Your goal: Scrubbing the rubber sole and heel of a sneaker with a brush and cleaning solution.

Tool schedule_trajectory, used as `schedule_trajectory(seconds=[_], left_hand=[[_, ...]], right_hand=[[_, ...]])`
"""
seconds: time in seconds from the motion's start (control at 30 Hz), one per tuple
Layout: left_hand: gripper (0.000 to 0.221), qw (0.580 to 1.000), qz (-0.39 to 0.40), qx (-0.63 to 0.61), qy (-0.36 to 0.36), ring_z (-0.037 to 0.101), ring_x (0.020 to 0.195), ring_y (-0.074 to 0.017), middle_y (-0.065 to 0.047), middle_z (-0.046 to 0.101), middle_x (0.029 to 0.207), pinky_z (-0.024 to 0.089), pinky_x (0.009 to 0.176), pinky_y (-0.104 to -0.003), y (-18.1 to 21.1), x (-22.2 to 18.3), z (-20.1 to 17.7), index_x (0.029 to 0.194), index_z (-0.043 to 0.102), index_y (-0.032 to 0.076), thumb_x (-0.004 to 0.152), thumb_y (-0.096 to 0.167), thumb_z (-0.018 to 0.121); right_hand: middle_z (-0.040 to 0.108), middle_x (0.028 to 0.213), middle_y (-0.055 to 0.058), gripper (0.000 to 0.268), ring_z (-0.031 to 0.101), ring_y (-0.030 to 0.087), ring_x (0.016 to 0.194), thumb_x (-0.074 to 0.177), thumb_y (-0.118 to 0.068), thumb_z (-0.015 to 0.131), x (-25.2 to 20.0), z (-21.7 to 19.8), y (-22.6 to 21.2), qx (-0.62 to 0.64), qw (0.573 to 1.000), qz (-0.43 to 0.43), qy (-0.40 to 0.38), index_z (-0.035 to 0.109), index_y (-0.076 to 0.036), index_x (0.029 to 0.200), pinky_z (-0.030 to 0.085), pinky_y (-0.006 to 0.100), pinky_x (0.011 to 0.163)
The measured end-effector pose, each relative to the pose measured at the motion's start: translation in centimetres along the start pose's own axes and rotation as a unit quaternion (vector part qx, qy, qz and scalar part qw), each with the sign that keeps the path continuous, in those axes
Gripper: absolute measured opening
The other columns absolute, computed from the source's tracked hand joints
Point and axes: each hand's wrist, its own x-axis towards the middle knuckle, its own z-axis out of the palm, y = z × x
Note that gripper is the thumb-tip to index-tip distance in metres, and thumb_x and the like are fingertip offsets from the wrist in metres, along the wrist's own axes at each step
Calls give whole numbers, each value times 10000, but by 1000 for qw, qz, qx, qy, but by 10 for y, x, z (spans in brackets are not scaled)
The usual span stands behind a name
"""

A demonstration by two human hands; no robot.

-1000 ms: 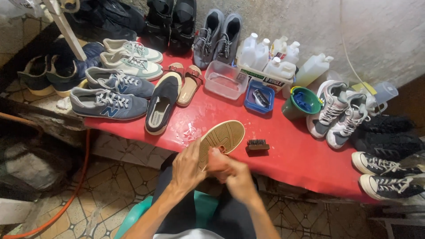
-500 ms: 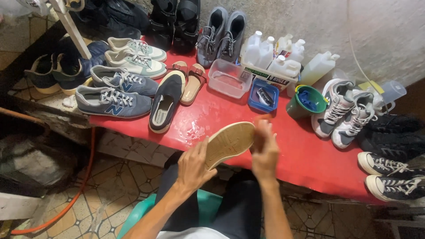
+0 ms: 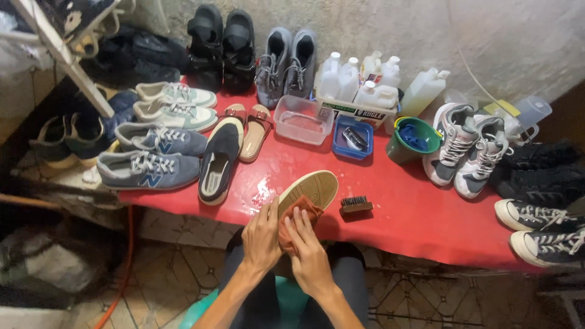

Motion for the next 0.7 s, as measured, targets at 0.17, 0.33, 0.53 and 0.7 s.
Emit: schedule_trajectory(seconds=[0.17,0.33,0.53,0.7], left_hand=[[1092,999,-19,10,-41,660,997,-380,-134,579,1365,566,771,-480,-8,-5,8,1538,373,76,536,254,771],[1119,992,-98,-56,-52,657,1032,-389,-83,595,1327,564,743,-545,6,2,-6,1542,359,147,546,385,808],[1015,984,-104,-129,-61,710,975,-304,-115,631,1245,673,718,-480,22,8,-9,1491,405,143,593,360,826],[1062,983,-114,-119,-80,695,894,-400,-92,628,1160,570,649,-553,43,8,-6,1496,414,169,520,421,748]], right_hand=[[664,1193,113,503,525,195,1126,742,-120,521,-9,-24,41,253,942,213,55,717,-26,1196,362,344,955],[339,565,-111,466,263,22,508,1031,-411,608,-9,-49,107,387,800,378,260,363,-264,662,170,278,446],[361,654,-73,466,332,57,608,1097,-509,538,22,-94,86,178,844,298,409,522,-102,871,295,292,531],[84,1731,141,1073,0,398,1598,593,201,377,46,-73,46,-11,984,95,151,307,-151,1604,95,541,1279]])
